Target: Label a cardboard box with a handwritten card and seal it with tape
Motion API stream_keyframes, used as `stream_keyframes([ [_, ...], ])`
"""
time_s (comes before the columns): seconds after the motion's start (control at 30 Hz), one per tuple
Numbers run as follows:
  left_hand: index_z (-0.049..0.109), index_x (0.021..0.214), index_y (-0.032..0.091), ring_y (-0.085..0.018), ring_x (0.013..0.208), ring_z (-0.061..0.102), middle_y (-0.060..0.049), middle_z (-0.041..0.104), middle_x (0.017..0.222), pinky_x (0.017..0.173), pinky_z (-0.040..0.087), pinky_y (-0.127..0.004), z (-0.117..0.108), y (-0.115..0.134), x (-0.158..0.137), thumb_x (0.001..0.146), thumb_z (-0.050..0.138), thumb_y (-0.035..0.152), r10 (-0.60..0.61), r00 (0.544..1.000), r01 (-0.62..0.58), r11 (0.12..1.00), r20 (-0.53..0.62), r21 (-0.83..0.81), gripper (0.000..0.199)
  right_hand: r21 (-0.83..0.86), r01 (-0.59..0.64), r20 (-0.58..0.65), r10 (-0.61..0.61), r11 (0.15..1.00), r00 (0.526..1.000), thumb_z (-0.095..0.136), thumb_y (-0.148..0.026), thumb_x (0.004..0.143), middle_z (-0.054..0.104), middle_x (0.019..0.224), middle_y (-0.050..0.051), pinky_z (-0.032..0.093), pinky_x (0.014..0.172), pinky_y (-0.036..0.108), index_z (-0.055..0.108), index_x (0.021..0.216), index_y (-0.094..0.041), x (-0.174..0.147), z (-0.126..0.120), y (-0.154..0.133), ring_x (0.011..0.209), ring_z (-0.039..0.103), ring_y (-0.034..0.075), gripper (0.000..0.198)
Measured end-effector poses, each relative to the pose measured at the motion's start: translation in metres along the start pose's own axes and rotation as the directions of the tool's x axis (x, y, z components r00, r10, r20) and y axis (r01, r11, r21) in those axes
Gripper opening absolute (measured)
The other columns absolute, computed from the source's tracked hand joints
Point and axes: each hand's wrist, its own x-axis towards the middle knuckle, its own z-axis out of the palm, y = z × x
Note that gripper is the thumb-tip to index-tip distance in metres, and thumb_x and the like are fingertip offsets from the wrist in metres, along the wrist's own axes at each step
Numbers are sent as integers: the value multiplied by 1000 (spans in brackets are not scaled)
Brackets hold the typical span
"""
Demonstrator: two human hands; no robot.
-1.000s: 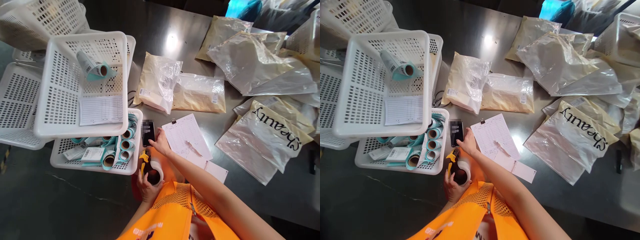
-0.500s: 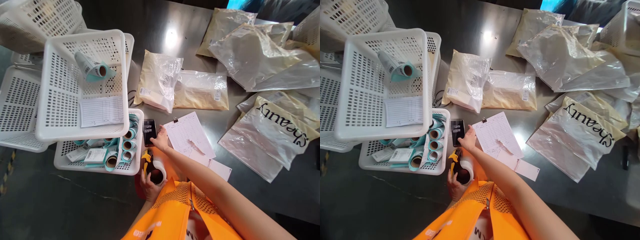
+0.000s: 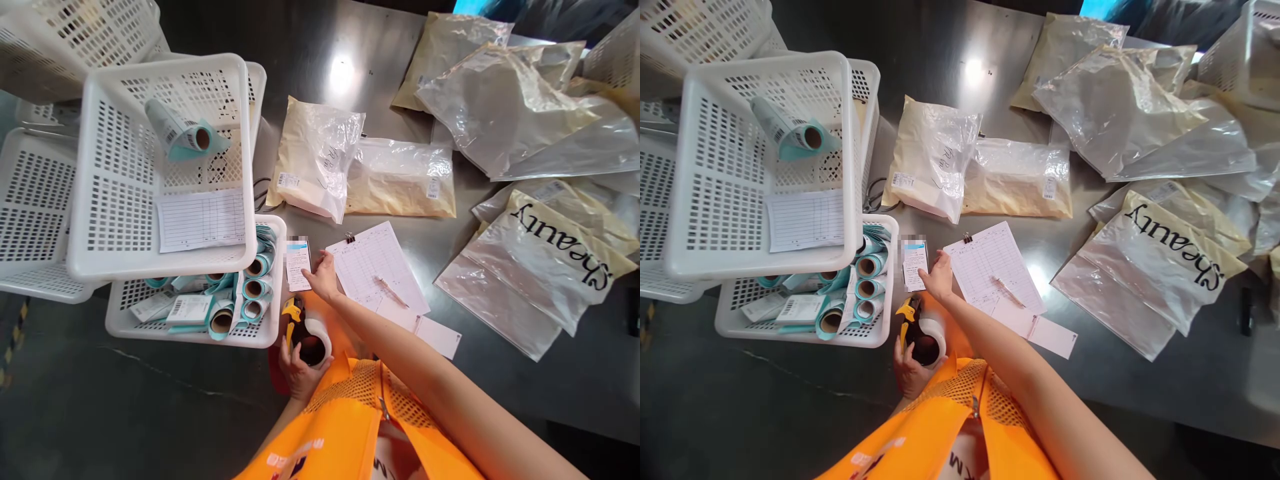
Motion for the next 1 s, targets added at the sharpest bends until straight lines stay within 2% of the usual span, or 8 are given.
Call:
stream_keyframes([
  [0.23, 39, 125, 14, -43, 119, 53, -31, 43, 134, 84, 54, -56, -1, 0, 1, 70, 70, 70, 5, 1000, -5, 1000, 4, -10, 84, 49, -9, 24, 7, 999, 1000, 63, -28, 70, 48, 112, 9, 46, 97, 42, 31, 125, -18, 1, -1, 5, 103, 53, 24, 64],
  [0.4, 40, 123, 15, -44, 118, 53, -29, 43, 133, 82, 55, -55, 0, -1, 0, 65, 74, 69, -1, 1000, 0, 1000, -1, -20, 86, 91, -22, 38, 19, 996, 999, 59, -29, 74, 49, 109, 8, 50, 88, 38, 30, 124, -19, 2, -2, 10, 91, 55, 20, 59],
  [0.73, 38, 126, 14, -43, 120, 52, -29, 42, 134, 84, 55, -55, 0, -2, 1, 66, 76, 64, 23, 1000, -23, 999, 3, -27, 87, 60, 49, 51, -52, 997, 997, 46, -21, 79, 50, 106, 9, 47, 95, 40, 36, 118, -17, 3, -4, 15, 100, 54, 22, 41],
  [1.0, 41, 122, 12, -45, 120, 52, -32, 42, 133, 85, 55, -56, 0, -1, 1, 66, 77, 66, 19, 1000, -19, 999, 5, -31, 86, -9, 102, 74, -101, 995, 992, 65, -28, 68, 49, 111, 9, 46, 98, 42, 39, 120, -18, -7, -6, 11, 104, 52, 24, 60],
])
